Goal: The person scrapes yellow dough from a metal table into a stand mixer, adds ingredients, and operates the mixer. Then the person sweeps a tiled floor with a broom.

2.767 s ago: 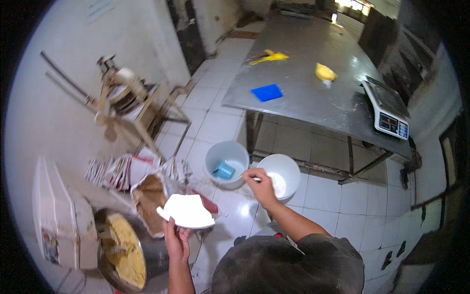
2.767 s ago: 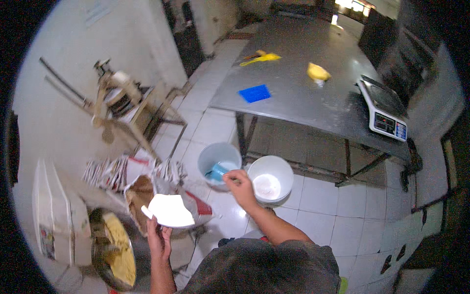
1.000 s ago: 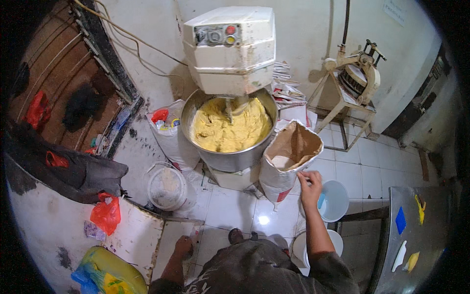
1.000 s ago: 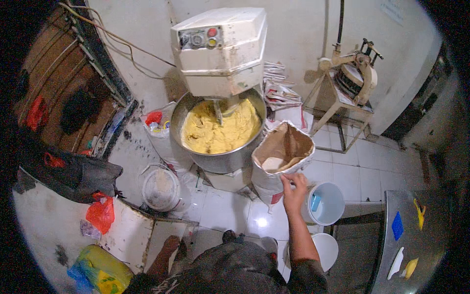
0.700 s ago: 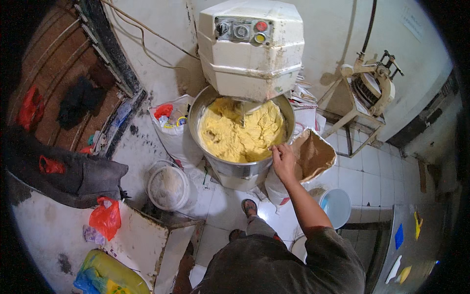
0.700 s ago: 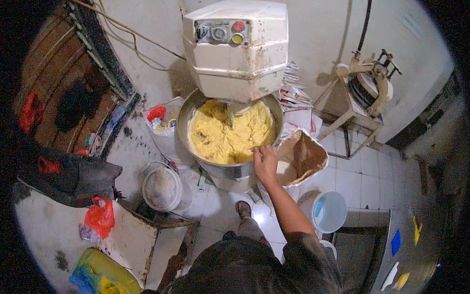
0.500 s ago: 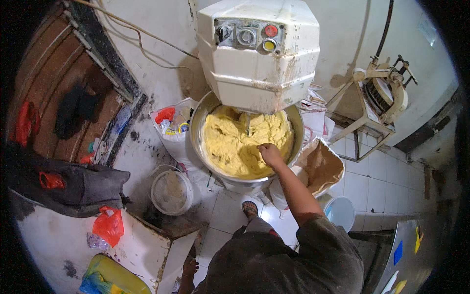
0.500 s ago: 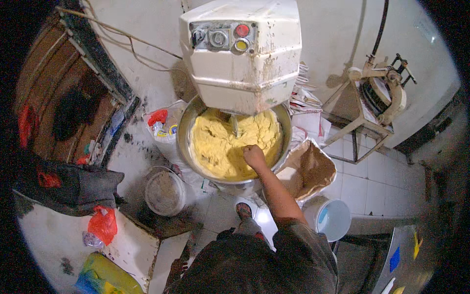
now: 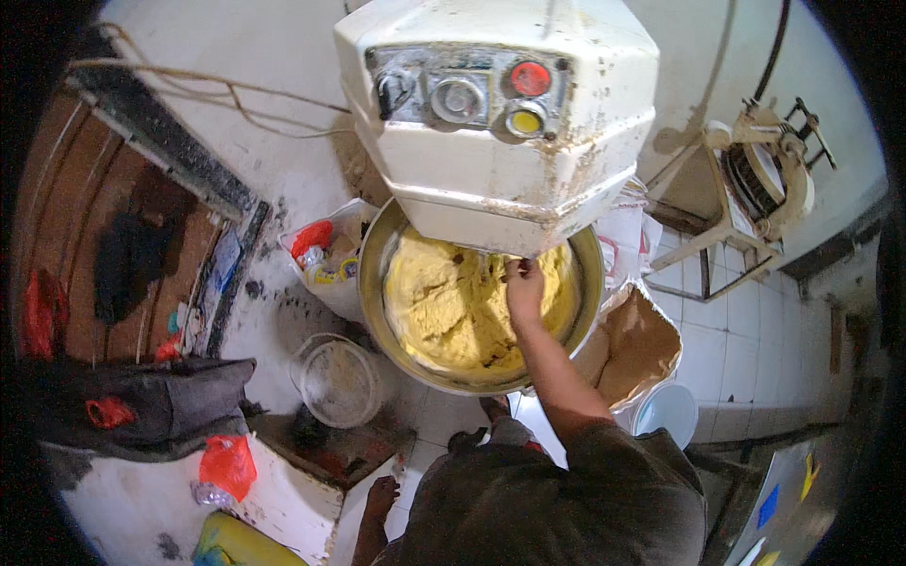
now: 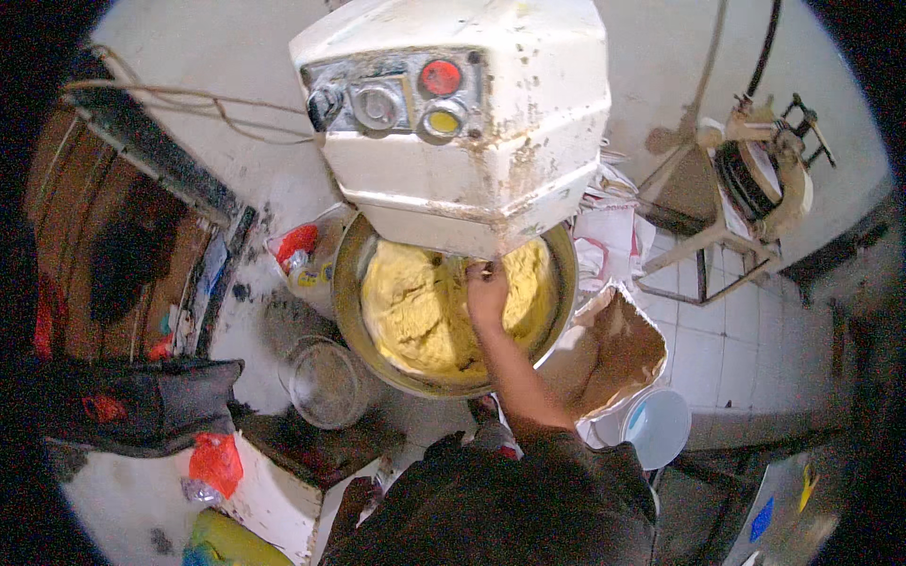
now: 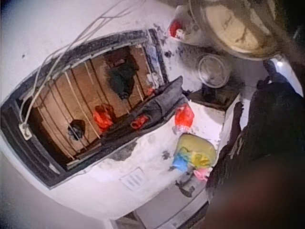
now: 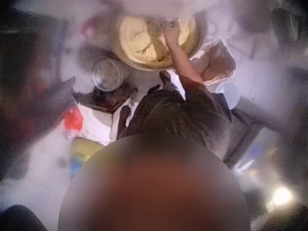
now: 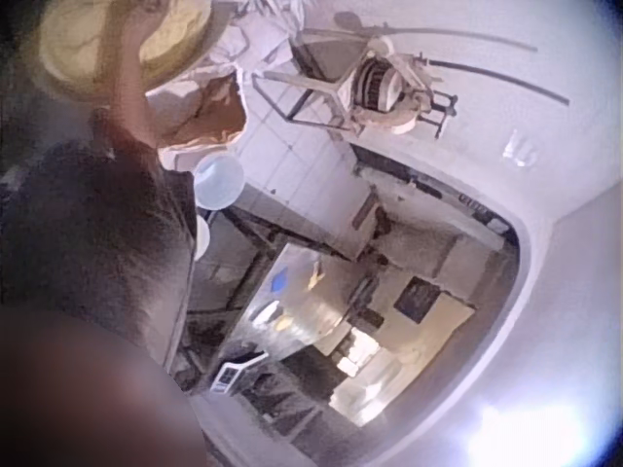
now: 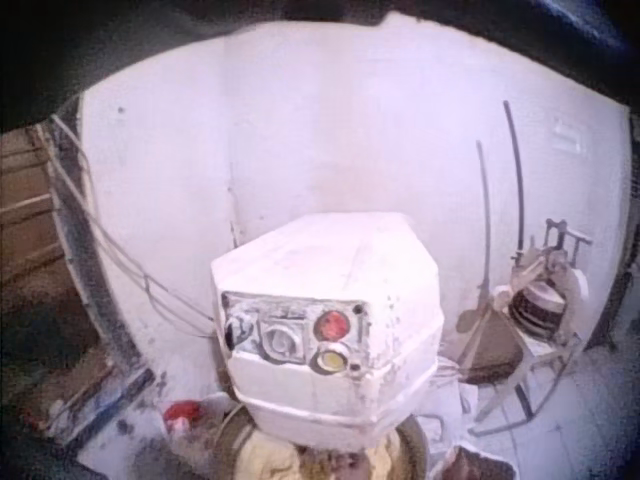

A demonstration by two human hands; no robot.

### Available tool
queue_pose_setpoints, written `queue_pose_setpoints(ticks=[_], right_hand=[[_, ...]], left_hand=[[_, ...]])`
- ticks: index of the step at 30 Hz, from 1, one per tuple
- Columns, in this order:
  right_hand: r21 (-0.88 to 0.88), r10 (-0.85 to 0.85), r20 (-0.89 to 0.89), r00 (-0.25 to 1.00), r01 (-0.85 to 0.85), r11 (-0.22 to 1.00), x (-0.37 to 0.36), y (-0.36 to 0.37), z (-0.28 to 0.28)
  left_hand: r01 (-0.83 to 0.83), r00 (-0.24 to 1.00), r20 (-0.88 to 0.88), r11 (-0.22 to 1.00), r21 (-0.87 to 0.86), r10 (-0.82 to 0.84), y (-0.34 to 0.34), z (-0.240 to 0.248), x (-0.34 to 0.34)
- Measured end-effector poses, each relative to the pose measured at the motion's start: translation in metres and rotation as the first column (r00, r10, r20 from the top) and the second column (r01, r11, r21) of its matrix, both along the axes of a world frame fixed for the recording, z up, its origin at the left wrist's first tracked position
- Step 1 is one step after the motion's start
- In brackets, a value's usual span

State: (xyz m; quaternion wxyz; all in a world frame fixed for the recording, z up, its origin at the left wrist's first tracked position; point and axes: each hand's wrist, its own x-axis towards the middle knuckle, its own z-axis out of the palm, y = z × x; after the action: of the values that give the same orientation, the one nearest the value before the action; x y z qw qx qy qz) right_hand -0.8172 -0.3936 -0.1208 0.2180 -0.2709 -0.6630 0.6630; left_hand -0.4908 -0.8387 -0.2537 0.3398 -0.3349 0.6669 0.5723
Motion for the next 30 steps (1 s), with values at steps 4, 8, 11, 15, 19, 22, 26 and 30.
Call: queue_pose_setpoints(ticks=[4, 8, 11, 15, 19, 22, 26, 30], right_hand=[[0.648, 0.070, 0.066, 0.995, -0.096, 0.756, 0.057, 0.026, 0.036], [0.919, -0.082, 0.162, 0.983, -0.121, 0.375, 0.163, 0.009, 0.034], [0.908, -0.280, 0.309, 0.909, -0.194, 0.371, 0.250, -0.003, 0.014], [0.638, -0.364, 0.753, 0.548, -0.474, 0.607, 0.371, -0.022, -0.019], [0.499, -0.409, 0.790, 0.457, -0.092, 0.862, 0.497, -0.068, -0.048], [0.452, -0.499, 0.841, 0.209, 0.233, 0.861, 0.598, -0.111, -0.081], [0.471, -0.526, 0.840, -0.134, 0.661, 0.584, 0.749, -0.195, -0.137], [0.317, -0.481, 0.876, -0.043, 0.802, 0.506, 0.887, -0.325, -0.180]], left_hand=[[0.248, 0.968, -0.016, 0.965, -0.089, -0.250, -0.004, 0.011, -0.044], [0.645, 0.760, 0.086, 0.729, -0.231, -0.645, -0.029, -0.019, -0.095], [0.817, 0.281, -0.247, 0.366, -0.445, -0.927, -0.055, -0.078, -0.138], [0.931, 0.065, -0.251, 0.149, -0.333, -0.966, -0.055, -0.129, -0.172], [0.991, 0.057, 0.017, 0.054, -0.126, -0.998, -0.025, -0.112, -0.172], [0.980, -0.143, 0.103, -0.155, -0.123, -0.984, 0.002, -0.087, -0.174], [0.914, -0.307, 0.200, -0.347, -0.211, -0.930, 0.064, -0.061, -0.187], [0.852, -0.321, 0.146, -0.353, -0.387, -0.936, 0.188, -0.022, -0.142]])
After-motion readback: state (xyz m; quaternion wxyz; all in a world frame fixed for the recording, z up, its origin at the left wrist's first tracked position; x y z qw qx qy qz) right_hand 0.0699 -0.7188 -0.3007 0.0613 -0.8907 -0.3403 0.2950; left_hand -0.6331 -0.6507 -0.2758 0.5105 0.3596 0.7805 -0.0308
